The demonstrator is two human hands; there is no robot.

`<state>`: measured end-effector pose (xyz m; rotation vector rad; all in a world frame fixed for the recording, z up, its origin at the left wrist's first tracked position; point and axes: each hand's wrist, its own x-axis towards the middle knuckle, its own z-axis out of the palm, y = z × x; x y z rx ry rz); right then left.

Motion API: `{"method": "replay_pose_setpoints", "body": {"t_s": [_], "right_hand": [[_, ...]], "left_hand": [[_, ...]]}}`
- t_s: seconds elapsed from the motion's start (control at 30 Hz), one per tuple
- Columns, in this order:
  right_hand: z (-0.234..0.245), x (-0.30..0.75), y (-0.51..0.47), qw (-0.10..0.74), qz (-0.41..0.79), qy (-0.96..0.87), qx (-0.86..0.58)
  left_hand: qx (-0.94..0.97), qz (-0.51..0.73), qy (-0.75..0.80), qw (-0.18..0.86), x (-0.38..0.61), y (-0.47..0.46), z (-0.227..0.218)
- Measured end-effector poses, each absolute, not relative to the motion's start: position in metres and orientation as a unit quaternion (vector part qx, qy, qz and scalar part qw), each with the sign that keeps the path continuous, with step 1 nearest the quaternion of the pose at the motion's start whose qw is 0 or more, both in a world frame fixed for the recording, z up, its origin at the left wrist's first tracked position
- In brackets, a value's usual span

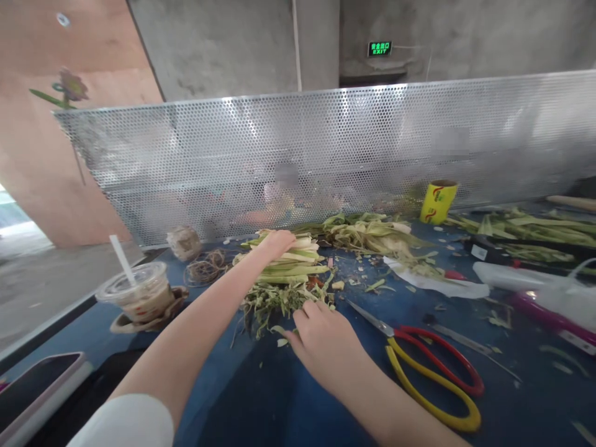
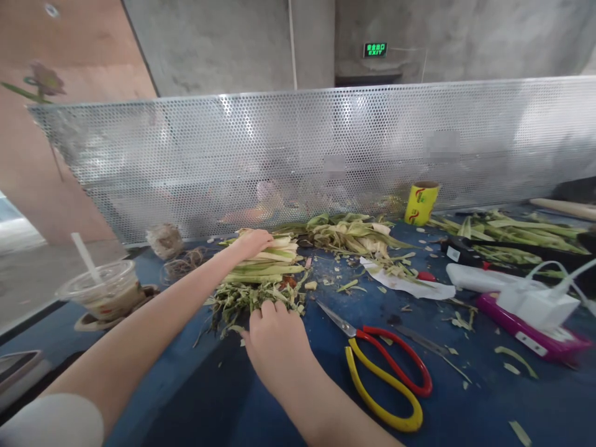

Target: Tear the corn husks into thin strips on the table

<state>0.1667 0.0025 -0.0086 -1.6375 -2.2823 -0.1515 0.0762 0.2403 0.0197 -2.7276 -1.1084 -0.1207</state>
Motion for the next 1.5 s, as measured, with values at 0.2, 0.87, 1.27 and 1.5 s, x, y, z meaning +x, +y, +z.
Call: {"method": "replay_pose_setpoints", "body": {"t_s": [0.2,0.87,1.27,1.5], "right_hand": [[-0.011,0.167,0.004,0.166,-0.056,-0.8,-0.573],[-0.007,0.167,0.003,0.133,-0.019,-0.802,-0.582],[0.0,0.167,0.001,0.117,0.001,-0.798,-0.591],[-0.002,0.166,0.002,0.12,-0.002,-0.797,-0.592]], "left_hand": [[-0.918,-0.076,-0.386,0.042,0.065,0.245,0.042],[-0.901,-0.191,-0.39,-0.02,0.051,0.266,0.043],[-0.968,-0.077,-0.236,0.047,0.074,0.212,0.016],[-0.971,-0.002,-0.236,0.026,0.065,0.203,0.013]]}}
